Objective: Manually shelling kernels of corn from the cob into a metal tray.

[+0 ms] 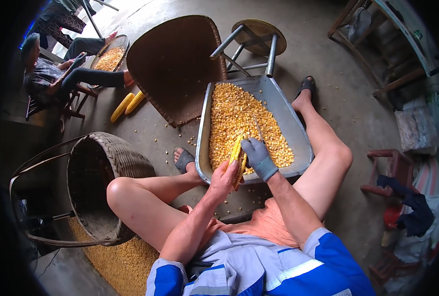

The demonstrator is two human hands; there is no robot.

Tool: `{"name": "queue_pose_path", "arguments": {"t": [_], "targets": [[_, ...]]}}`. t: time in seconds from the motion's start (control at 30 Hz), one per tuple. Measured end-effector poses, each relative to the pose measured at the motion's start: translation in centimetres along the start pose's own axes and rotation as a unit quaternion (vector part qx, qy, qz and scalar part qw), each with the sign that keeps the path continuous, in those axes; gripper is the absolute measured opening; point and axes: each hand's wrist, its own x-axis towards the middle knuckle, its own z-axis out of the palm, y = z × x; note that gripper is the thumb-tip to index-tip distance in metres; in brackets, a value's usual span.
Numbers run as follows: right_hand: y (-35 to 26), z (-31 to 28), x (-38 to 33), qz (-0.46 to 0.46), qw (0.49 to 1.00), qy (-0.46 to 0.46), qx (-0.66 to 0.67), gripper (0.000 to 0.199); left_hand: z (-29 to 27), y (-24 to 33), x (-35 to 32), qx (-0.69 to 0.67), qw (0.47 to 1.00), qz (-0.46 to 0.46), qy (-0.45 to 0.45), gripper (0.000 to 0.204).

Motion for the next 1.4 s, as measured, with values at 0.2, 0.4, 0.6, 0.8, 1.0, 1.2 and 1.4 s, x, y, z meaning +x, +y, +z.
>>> {"name": "queue_pose_path", "arguments": {"t": [0.2,0.4,0.6,0.8,1.0,1.2,1.4], "targets": [[1.3,0.8,0.7,0.011,0.996,-0.022,0.085,0.037,0.2,-0.5,1.0,0.098,0.993,0.060,0.032,0.028],[0.8,0.4,0.3,-0.045,0.999,0.004,0.011,0.040,0.3,-0.4,0.8,0.062,0.997,0.046,0.002,0.025],[1.5,-0.1,0.1,-0.129,0.992,0.011,0.002,0.030,0.0,0.3,0.7,-0.034,0.999,0.017,-0.032,0.023],[1.4,-0.1,-0.1,-0.124,0.989,-0.014,0.082,0.030,0.3,-0.3,0.6,0.050,0.996,0.074,0.010,0.023],[1.5,0.2,-0.1,-0.079,0.995,0.040,-0.045,0.037,0.6,-0.5,-0.2,0.178,0.978,0.108,0.024,0.025],[1.7,0.1,-0.6,-0.100,0.990,0.033,0.098,0.030,0.6,1.0,-0.2,0.024,0.999,0.023,0.003,0.029],[3.0,-0.1,0.9,-0.013,0.989,0.032,0.143,0.034,0.4,-0.2,0.4,0.250,0.952,0.168,0.058,0.046]]}}
